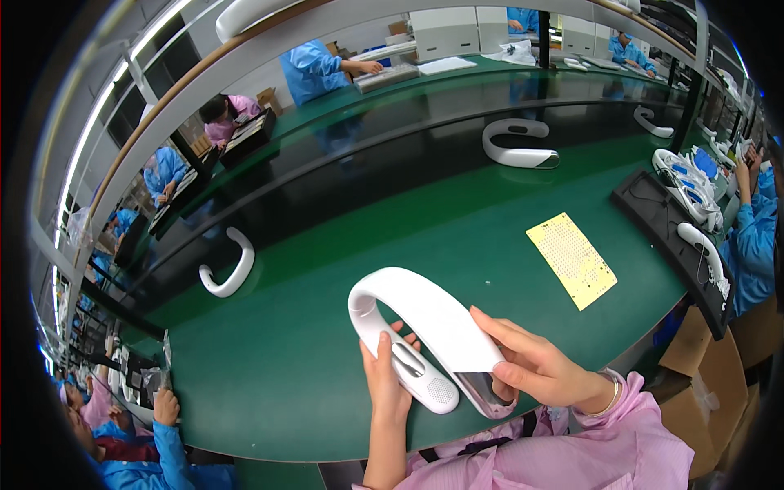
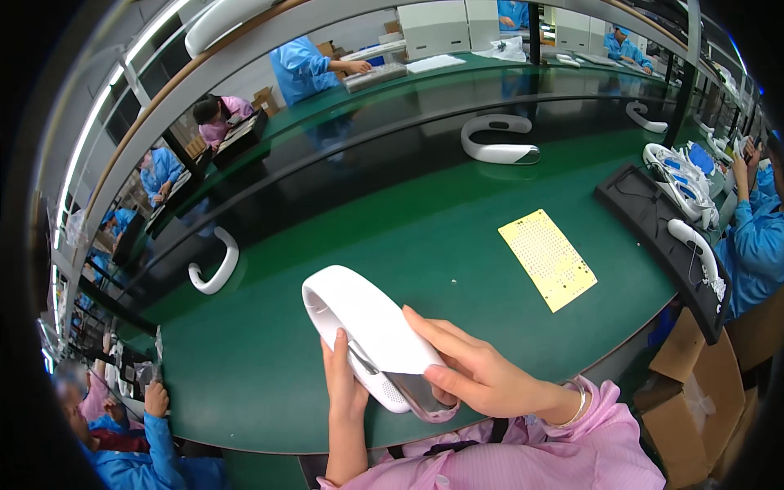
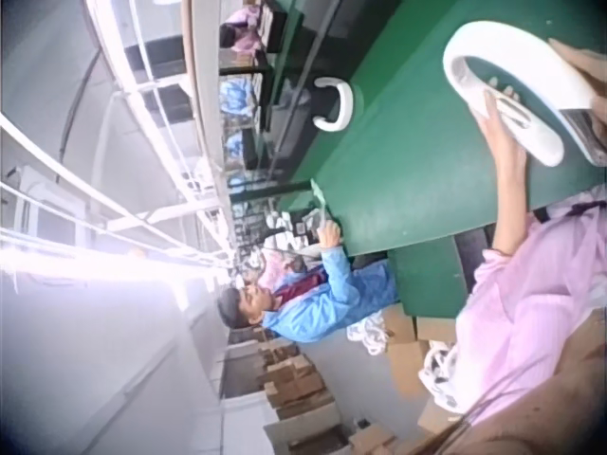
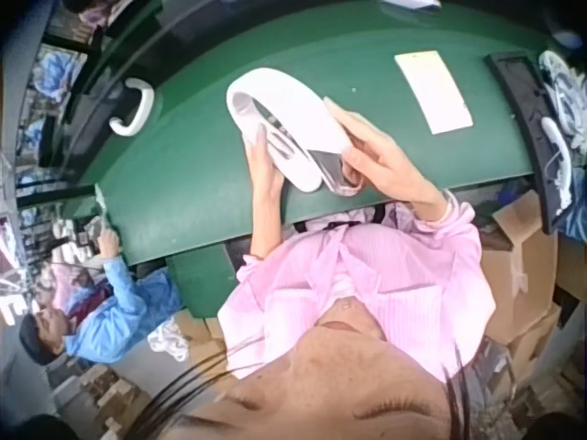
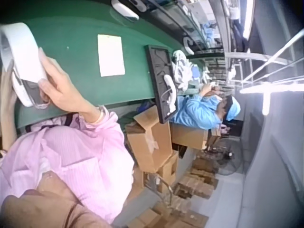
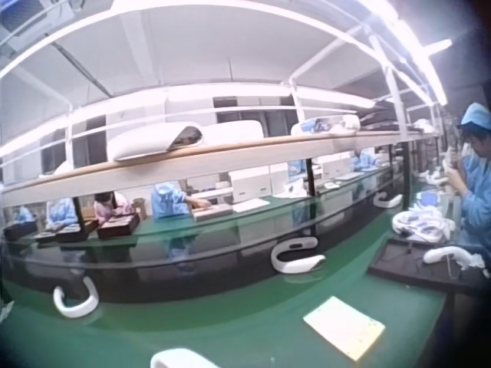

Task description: Inspecting and assembling white electronic neck massager devices at a factory workstation production line.

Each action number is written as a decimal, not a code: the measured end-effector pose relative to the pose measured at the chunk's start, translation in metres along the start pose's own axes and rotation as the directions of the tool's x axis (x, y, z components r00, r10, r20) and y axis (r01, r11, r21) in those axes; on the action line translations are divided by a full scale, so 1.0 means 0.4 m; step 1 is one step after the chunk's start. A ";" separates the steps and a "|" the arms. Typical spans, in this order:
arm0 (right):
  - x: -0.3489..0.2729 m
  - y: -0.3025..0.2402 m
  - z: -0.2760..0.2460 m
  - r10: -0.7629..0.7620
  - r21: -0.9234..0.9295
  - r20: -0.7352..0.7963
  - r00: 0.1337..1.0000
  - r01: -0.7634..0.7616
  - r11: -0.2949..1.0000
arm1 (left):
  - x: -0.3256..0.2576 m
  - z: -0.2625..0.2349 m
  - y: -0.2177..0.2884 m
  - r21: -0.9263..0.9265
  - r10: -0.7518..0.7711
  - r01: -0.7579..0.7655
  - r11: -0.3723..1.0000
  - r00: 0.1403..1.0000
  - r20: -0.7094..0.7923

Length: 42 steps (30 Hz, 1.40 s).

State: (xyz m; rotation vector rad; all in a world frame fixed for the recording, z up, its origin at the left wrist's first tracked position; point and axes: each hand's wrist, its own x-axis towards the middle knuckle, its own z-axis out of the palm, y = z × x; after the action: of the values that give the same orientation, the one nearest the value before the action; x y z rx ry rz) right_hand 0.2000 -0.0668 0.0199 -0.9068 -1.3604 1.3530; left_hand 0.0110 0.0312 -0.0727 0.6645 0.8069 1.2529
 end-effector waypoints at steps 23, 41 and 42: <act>0.076 0.121 -0.100 -0.398 -0.393 -0.342 0.851 0.255 0.884 | -0.064 -0.112 0.076 0.341 -0.152 -0.028 0.940 0.858 0.491; 0.128 0.147 -0.142 0.130 -0.092 -0.121 0.984 -0.142 0.986 | -0.003 -0.079 0.028 0.108 -0.039 0.005 0.994 0.951 0.308; 0.134 0.142 -0.134 0.256 0.041 -0.107 0.961 -0.253 0.966 | -0.003 -0.080 0.027 0.089 -0.052 0.027 0.996 0.956 0.290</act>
State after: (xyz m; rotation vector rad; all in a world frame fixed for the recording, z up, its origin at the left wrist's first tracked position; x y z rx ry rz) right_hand 0.2313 0.0043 -0.0344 -1.1528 -1.1666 1.4865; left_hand -0.0217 0.0321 -0.0819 0.8749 0.6256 1.0568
